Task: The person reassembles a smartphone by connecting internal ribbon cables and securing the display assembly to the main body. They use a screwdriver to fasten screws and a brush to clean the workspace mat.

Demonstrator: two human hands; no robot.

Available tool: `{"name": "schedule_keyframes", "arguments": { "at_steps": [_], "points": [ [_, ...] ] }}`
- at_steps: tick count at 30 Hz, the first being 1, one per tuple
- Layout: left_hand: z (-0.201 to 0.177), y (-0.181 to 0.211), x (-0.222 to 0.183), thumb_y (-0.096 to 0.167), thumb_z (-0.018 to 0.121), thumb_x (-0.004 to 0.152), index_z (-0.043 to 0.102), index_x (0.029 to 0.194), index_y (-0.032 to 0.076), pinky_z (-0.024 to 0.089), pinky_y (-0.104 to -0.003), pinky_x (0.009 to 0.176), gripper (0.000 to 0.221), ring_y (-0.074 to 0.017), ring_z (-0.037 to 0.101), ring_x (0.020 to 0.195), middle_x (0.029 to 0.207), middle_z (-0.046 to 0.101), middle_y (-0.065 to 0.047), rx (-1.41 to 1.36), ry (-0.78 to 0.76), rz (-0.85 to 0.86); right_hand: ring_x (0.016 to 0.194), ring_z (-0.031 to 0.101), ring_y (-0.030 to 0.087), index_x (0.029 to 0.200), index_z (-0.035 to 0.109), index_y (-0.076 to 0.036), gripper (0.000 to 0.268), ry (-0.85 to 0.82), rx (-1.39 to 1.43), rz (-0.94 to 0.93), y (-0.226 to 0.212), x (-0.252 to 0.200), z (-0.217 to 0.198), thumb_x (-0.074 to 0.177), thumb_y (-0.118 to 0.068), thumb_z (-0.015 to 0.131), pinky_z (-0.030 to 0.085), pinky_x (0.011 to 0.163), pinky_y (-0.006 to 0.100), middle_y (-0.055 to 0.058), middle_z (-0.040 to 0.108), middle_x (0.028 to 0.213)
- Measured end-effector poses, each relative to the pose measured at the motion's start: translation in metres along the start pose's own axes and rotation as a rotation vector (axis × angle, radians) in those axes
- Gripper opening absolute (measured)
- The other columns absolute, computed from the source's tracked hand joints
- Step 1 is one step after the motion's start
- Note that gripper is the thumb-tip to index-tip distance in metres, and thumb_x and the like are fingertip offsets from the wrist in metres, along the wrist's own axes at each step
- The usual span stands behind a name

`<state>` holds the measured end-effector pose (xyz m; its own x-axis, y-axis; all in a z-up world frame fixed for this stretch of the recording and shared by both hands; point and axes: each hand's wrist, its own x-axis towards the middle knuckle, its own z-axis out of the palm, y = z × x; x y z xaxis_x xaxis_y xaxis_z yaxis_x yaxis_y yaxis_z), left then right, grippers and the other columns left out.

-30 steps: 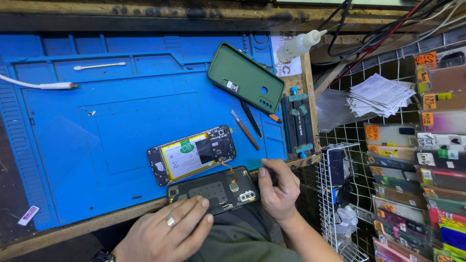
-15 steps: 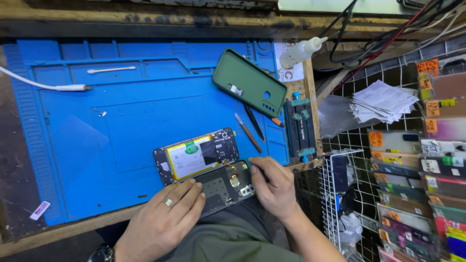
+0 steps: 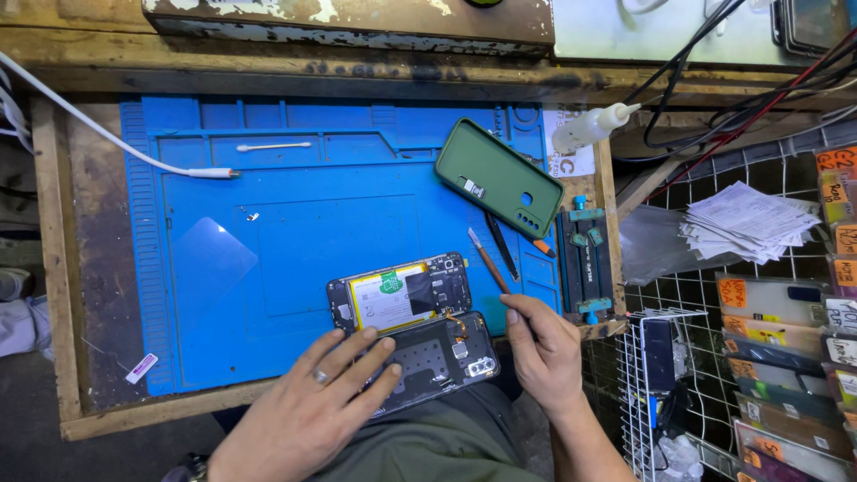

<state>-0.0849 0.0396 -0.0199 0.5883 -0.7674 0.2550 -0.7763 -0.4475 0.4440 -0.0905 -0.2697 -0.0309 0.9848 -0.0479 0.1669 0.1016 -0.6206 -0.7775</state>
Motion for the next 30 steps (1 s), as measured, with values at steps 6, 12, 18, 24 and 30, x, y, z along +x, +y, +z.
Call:
{"name": "schedule_keyframes", "arguments": {
  "at_steps": [6, 12, 18, 24, 30],
  "points": [
    [-0.021, -0.014, -0.024, 0.020, 0.068, 0.061, 0.060, 0.129, 0.006, 0.033, -0.054, 0.115, 0.070, -0.0356, 0.048, 0.139, 0.143, 0.055, -0.017, -0.012, 0.009, -0.076, 0.060, 0.056, 0.007, 0.112, 0.072, 0.001, 0.017, 0.009, 0.020, 0.047, 0.002, 0.000, 0.001, 0.097, -0.003, 0.064, 0.045, 0.056, 0.024, 0.003, 0.064, 0.073],
    [-0.040, -0.033, -0.010, 0.012, 0.071, 0.081, 0.068, 0.113, 0.001, 0.044, -0.049, 0.103, 0.034, -0.0337, 0.061, 0.120, 0.122, 0.066, -0.016, 0.105, 0.288, -0.394, 0.063, 0.056, 0.006, 0.112, 0.071, 0.001, 0.017, 0.039, 0.045, 0.047, 0.007, -0.001, -0.001, 0.097, -0.003, 0.063, 0.044, 0.057, 0.023, 0.002, 0.065, 0.076],
    [-0.059, -0.073, 0.002, 0.017, 0.076, 0.092, 0.076, 0.115, 0.009, 0.046, -0.043, 0.092, 0.024, -0.0289, 0.062, 0.105, 0.113, 0.070, -0.007, 0.392, 0.240, -0.650, 0.061, 0.053, 0.004, 0.113, 0.072, 0.001, 0.019, 0.045, 0.071, 0.082, 0.012, -0.001, 0.000, 0.097, -0.002, 0.064, 0.041, 0.055, 0.023, 0.000, 0.064, 0.073],
    [-0.052, -0.101, 0.016, 0.020, 0.076, 0.098, 0.078, 0.111, 0.013, 0.044, -0.039, 0.091, 0.014, -0.0251, 0.061, 0.100, 0.106, 0.068, -0.003, 0.445, 0.190, -0.561, 0.060, 0.052, 0.004, 0.113, 0.072, 0.001, 0.018, 0.058, 0.067, 0.079, 0.010, 0.000, 0.001, 0.096, -0.002, 0.064, 0.041, 0.054, 0.023, 0.000, 0.063, 0.071],
    [-0.045, -0.104, 0.027, 0.020, 0.077, 0.098, 0.079, 0.108, 0.015, 0.042, -0.039, 0.086, 0.012, -0.0250, 0.060, 0.097, 0.102, 0.067, -0.002, 0.450, 0.172, -0.536, 0.058, 0.053, 0.005, 0.112, 0.072, 0.000, 0.018, 0.048, 0.047, 0.057, 0.008, 0.002, 0.001, 0.096, -0.002, 0.065, 0.041, 0.054, 0.023, 0.002, 0.063, 0.072]
  ]
}}
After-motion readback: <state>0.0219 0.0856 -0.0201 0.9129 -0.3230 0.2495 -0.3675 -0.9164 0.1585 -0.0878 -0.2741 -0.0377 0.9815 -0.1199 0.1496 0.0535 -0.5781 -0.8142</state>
